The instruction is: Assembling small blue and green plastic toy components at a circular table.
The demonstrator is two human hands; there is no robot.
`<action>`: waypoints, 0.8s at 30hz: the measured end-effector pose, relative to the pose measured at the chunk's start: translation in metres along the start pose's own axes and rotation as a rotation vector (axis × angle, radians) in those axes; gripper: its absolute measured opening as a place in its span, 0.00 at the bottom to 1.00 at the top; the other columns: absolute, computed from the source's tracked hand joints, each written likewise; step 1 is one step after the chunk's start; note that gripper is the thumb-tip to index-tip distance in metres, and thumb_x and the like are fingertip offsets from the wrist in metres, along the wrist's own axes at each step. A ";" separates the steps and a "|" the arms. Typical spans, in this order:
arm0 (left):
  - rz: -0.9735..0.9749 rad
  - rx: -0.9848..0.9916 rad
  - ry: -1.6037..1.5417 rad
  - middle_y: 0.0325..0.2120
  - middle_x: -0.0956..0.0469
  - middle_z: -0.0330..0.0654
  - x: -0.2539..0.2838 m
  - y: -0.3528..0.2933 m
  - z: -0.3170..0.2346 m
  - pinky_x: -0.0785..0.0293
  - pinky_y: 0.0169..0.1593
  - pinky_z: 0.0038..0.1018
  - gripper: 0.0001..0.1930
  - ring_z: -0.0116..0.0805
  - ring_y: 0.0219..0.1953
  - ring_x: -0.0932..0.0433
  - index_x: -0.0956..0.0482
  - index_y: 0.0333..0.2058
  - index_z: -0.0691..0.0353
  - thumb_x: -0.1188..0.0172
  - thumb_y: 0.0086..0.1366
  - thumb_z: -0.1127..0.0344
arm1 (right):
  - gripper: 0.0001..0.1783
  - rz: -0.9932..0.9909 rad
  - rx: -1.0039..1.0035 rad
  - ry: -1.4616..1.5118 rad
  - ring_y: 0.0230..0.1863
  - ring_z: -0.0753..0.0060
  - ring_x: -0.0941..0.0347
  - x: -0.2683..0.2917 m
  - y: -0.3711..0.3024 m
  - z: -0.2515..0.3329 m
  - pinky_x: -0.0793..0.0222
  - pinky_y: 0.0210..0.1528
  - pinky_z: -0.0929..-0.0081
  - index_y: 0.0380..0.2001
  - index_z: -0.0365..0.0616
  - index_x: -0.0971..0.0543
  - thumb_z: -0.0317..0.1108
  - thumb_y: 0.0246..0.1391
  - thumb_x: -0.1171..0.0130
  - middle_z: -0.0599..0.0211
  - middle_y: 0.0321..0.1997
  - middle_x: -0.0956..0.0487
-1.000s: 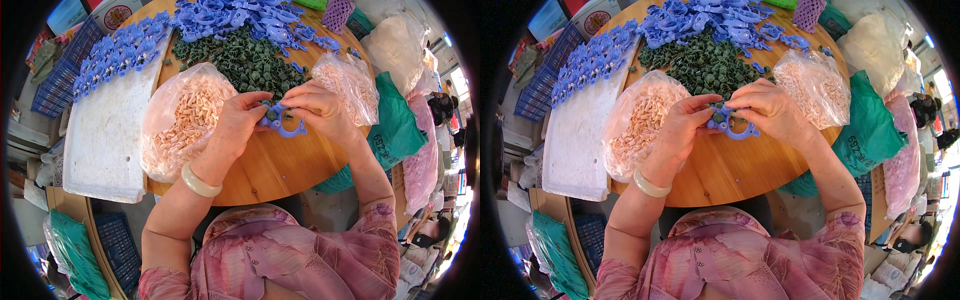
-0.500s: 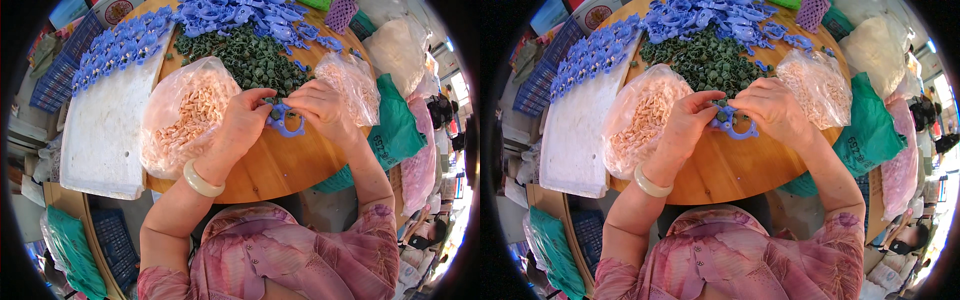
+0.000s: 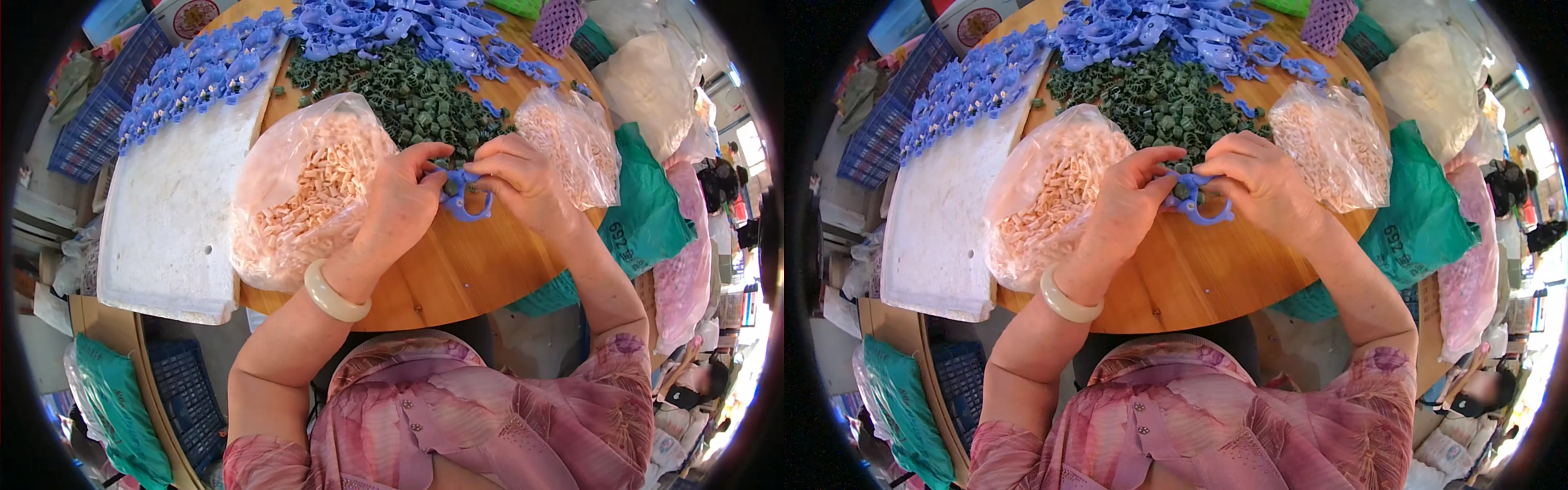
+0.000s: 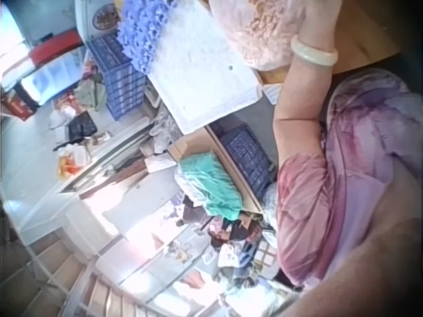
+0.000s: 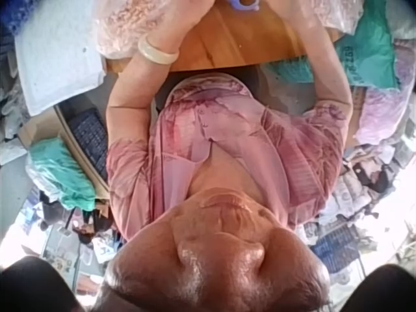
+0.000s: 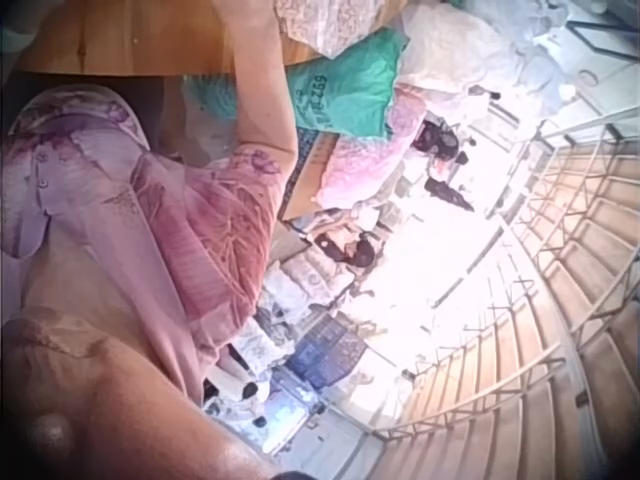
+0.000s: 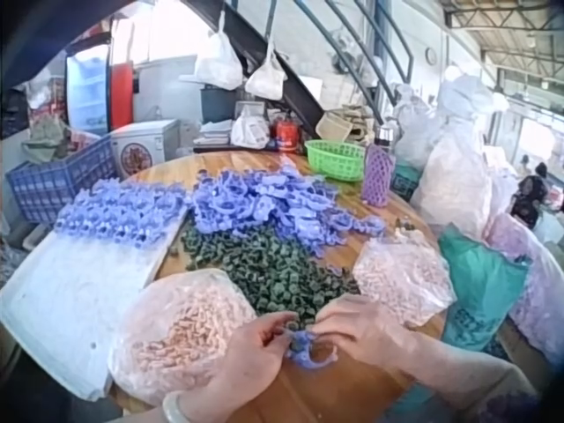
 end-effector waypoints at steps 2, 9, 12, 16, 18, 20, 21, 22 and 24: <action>0.003 -0.014 -0.007 0.25 0.24 0.41 -0.001 0.000 -0.002 0.31 0.28 0.22 0.13 0.24 0.25 0.27 0.26 0.43 0.67 0.48 0.57 0.76 | 0.11 0.039 -0.034 0.110 0.36 0.63 0.29 0.001 0.002 -0.005 0.31 0.37 0.71 0.30 0.43 0.22 0.23 0.39 0.38 0.67 0.31 0.25; -0.039 -0.071 0.099 0.25 0.25 0.44 0.004 -0.003 -0.008 0.31 0.30 0.24 0.14 0.29 0.27 0.26 0.26 0.43 0.66 0.48 0.57 0.76 | 0.09 0.067 -0.458 0.226 0.36 0.77 0.27 0.012 0.025 -0.080 0.33 0.37 0.79 0.33 0.35 0.22 0.29 0.53 0.47 0.65 0.33 0.22; -0.032 -0.076 0.085 0.26 0.25 0.44 0.003 0.000 -0.002 0.30 0.30 0.24 0.14 0.30 0.27 0.26 0.26 0.43 0.65 0.47 0.57 0.76 | 0.13 -0.024 -0.510 0.057 0.33 0.75 0.25 0.006 0.040 -0.145 0.32 0.35 0.77 0.35 0.33 0.23 0.33 0.51 0.45 0.63 0.31 0.20; -0.026 -0.017 -0.036 0.27 0.25 0.43 0.001 0.000 -0.001 0.29 0.28 0.23 0.13 0.27 0.26 0.27 0.27 0.44 0.65 0.48 0.58 0.77 | 0.13 0.145 -0.621 -0.224 0.38 0.57 0.25 -0.023 0.063 -0.194 0.31 0.39 0.64 0.35 0.41 0.22 0.37 0.47 0.42 0.58 0.35 0.21; -0.024 -0.013 -0.039 0.27 0.25 0.43 -0.001 0.003 0.005 0.28 0.27 0.23 0.14 0.27 0.27 0.27 0.27 0.44 0.65 0.48 0.59 0.77 | 0.13 0.177 -0.666 -0.252 0.40 0.55 0.26 -0.030 0.065 -0.209 0.32 0.40 0.61 0.35 0.43 0.22 0.37 0.45 0.41 0.57 0.37 0.21; -0.030 -0.013 -0.043 0.27 0.26 0.43 0.002 0.002 0.005 0.28 0.27 0.23 0.14 0.26 0.27 0.28 0.28 0.45 0.65 0.48 0.59 0.77 | 0.13 0.259 -0.644 -0.369 0.43 0.57 0.26 -0.034 0.069 -0.209 0.32 0.42 0.61 0.35 0.44 0.23 0.37 0.44 0.41 0.58 0.38 0.22; -0.025 -0.008 -0.010 0.28 0.26 0.42 0.003 0.003 0.005 0.27 0.27 0.23 0.14 0.26 0.27 0.28 0.28 0.45 0.65 0.49 0.59 0.78 | 0.13 0.260 -0.645 -0.369 0.43 0.57 0.26 -0.034 0.067 -0.209 0.32 0.42 0.61 0.35 0.44 0.23 0.37 0.44 0.41 0.58 0.38 0.22; -0.022 -0.003 0.022 0.29 0.27 0.42 0.003 0.003 0.004 0.26 0.28 0.22 0.14 0.26 0.27 0.28 0.28 0.45 0.66 0.49 0.60 0.78 | 0.13 0.247 -0.628 -0.373 0.42 0.58 0.26 -0.031 0.066 -0.204 0.31 0.41 0.62 0.36 0.44 0.23 0.35 0.44 0.42 0.59 0.38 0.22; -0.023 0.033 -0.036 0.29 0.27 0.42 0.003 0.002 0.001 0.26 0.28 0.22 0.14 0.25 0.27 0.28 0.28 0.45 0.66 0.49 0.60 0.78 | 0.13 0.236 -0.615 -0.378 0.41 0.59 0.25 -0.025 0.063 -0.196 0.31 0.40 0.63 0.36 0.45 0.23 0.34 0.44 0.43 0.59 0.38 0.21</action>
Point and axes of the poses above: each hand's wrist, its own y-axis towards the middle knuckle, its own x-axis out of the back of the hand, z = x × y, the point moved 6 cm from there along y, towards the middle knuckle
